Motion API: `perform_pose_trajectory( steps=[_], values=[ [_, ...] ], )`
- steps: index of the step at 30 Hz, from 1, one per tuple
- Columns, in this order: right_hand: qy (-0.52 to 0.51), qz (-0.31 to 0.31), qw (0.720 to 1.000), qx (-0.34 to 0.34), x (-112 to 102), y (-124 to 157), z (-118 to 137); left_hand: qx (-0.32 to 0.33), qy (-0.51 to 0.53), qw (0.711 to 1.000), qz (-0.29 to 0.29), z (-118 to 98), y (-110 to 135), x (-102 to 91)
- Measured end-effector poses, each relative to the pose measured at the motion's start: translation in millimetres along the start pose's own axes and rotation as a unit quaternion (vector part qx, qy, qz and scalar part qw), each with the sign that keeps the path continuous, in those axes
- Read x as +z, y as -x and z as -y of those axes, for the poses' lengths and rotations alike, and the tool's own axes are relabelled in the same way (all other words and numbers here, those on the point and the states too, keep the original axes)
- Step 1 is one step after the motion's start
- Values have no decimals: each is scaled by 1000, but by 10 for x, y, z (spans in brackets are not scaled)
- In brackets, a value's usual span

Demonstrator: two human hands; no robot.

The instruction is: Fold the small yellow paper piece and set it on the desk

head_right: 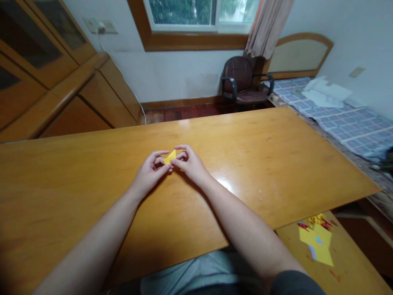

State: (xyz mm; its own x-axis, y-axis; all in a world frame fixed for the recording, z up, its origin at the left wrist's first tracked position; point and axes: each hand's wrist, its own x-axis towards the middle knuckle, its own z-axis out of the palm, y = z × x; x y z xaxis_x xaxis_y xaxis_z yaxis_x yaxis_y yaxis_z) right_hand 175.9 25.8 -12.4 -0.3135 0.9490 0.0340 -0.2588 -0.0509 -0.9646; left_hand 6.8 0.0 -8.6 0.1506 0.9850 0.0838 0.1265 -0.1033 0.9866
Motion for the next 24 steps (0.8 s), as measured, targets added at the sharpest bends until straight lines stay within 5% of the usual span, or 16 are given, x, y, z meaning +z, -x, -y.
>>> perform_pose_trajectory(
  steps=[24],
  values=[
    [13, -38, 999, 3, 13, 43, 80, -19, 38, 999, -17, -64, 8, 16]
  ],
)
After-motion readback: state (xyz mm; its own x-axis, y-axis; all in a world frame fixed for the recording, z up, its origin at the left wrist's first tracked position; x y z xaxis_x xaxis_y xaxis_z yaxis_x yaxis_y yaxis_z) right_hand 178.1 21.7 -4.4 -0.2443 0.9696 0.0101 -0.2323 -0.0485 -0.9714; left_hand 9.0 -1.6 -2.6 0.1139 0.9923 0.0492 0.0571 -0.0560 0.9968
